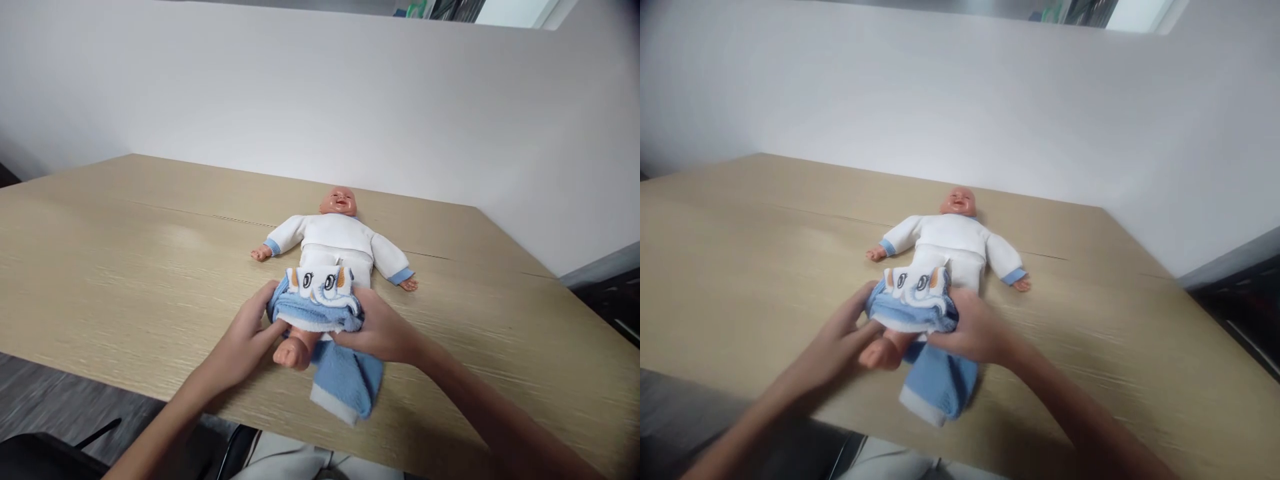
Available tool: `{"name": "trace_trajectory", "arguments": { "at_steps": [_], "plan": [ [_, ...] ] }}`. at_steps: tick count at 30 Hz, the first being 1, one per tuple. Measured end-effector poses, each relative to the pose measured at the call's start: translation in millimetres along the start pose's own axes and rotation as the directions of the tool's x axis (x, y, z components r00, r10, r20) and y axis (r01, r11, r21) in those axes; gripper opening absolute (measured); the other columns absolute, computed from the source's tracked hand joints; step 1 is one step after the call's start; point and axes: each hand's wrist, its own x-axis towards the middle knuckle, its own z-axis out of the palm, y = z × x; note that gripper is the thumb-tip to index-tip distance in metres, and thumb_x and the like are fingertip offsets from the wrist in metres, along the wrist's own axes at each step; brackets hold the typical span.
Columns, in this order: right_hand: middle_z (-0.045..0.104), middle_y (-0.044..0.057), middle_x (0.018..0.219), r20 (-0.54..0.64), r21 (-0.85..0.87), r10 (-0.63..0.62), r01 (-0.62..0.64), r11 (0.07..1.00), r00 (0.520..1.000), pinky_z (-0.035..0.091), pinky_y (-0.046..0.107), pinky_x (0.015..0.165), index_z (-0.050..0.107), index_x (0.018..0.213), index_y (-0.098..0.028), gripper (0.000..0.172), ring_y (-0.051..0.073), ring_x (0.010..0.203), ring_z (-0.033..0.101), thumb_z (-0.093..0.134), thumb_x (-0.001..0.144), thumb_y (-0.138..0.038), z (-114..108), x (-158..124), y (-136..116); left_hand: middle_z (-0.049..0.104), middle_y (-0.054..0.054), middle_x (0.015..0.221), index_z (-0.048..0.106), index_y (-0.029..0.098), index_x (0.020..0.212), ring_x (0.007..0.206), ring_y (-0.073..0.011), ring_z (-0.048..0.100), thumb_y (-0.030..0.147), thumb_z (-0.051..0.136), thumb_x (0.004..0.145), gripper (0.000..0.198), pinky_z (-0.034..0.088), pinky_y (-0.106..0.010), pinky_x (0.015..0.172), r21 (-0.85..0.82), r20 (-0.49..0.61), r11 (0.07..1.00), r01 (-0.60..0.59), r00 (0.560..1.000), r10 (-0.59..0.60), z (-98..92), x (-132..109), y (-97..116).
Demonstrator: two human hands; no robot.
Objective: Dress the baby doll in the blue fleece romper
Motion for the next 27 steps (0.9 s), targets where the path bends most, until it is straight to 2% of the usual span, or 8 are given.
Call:
{"name": "trace_trajectory", "arguments": {
  "at_steps": [2,4,7,10,14,20,24,27],
  "plan": [
    [0.079,0.005,0.107,0.039,0.029,0.046,-0.047,0.998,0.998,0.058,0.038,0.086,0.071,0.112,-0.018,0.033,0.027,0.097,0.072,0.084,0.084,-0.031,-7.2,-0.2,8.1,0.071,-0.009,0.146,0.065,0.024,0.143,0.139,-0.0320,0.062,0.034,0.063,0.102,0.043,0.051,-0.044,0.119,-0.023,0.077,1.000,-0.017,0.997,0.019,-8.8,10.5,2.1],
    [0.077,0.010,0.129,0.065,0.106,0.059,-0.065,0.992,0.996,0.058,0.044,0.102,0.066,0.136,-0.019,0.059,0.032,0.117,0.071,0.088,0.084,-0.036,-11.8,-4.9,16.7,0.070,-0.010,0.149,0.067,0.026,0.145,0.143,-0.0333,0.061,0.039,0.067,0.101,0.045,0.051,-0.045,0.121,-0.040,0.146,0.998,-0.039,0.988,0.044,-16.8,18.8,1.7],
    [0.063,0.013,0.156,0.044,0.320,0.058,-0.069,0.945,0.997,0.047,0.050,0.123,0.047,0.162,-0.025,0.088,0.034,0.148,0.056,0.090,0.087,-0.041,-13.3,-16.8,30.8,0.070,-0.009,0.150,0.067,0.028,0.147,0.141,-0.0331,0.063,0.043,0.070,0.100,0.049,0.052,-0.044,0.120,0.016,0.190,0.996,-0.093,0.978,0.088,-26.5,25.6,1.6],
    [0.068,0.010,0.148,0.026,0.512,0.108,-0.106,0.852,0.994,0.050,0.045,0.120,0.053,0.158,-0.028,0.079,0.030,0.144,0.060,0.087,0.089,-0.047,-12.7,-26.9,41.5,0.073,-0.009,0.144,0.067,0.027,0.145,0.132,-0.0324,0.068,0.040,0.072,0.098,0.049,0.056,-0.044,0.114,0.104,0.241,0.986,-0.131,0.965,0.103,-33.7,28.8,5.3],
    [0.076,0.007,0.127,0.066,0.670,0.188,-0.183,0.720,0.980,0.060,0.035,0.097,0.058,0.151,-0.026,0.085,0.024,0.112,0.074,0.093,0.078,-0.050,-15.9,-30.5,45.1,0.071,-0.009,0.137,0.065,0.024,0.136,0.127,-0.0290,0.066,0.044,0.072,0.100,0.042,0.054,-0.043,0.113,0.124,0.368,0.976,-0.181,0.921,0.124,-38.4,36.3,10.9],
    [0.074,0.010,0.138,0.074,0.800,0.191,-0.173,0.575,0.979,0.058,0.032,0.094,0.061,0.145,-0.026,0.087,0.025,0.112,0.074,0.096,0.069,-0.050,-20.0,-27.4,43.7,0.065,-0.010,0.135,0.059,0.025,0.134,0.124,-0.0275,0.061,0.051,0.067,0.103,0.042,0.048,-0.042,0.111,0.238,0.285,0.921,-0.309,0.929,0.238,-29.1,59.5,26.7],
    [0.073,0.009,0.137,0.061,0.832,0.176,-0.147,0.534,0.982,0.059,0.030,0.090,0.061,0.142,-0.029,0.082,0.024,0.109,0.074,0.096,0.071,-0.051,-18.6,-29.8,43.6,0.069,-0.010,0.131,0.067,0.026,0.139,0.125,-0.0313,0.061,0.060,0.071,0.098,0.054,0.050,-0.040,0.105,0.335,0.473,0.840,-0.426,0.847,0.241,-16.0,84.6,52.9],
    [0.075,0.007,0.127,0.008,0.833,0.203,-0.119,0.541,0.979,0.059,0.035,0.093,0.065,0.133,-0.031,0.079,0.026,0.110,0.073,0.098,0.066,-0.056,-16.7,-33.4,46.3,0.075,-0.005,0.119,0.072,0.028,0.136,0.111,-0.0282,0.069,0.057,0.078,0.093,0.052,0.054,-0.034,0.090,0.234,0.620,0.868,-0.438,0.755,0.214,-4.1,107.8,71.0]
  ]
}}
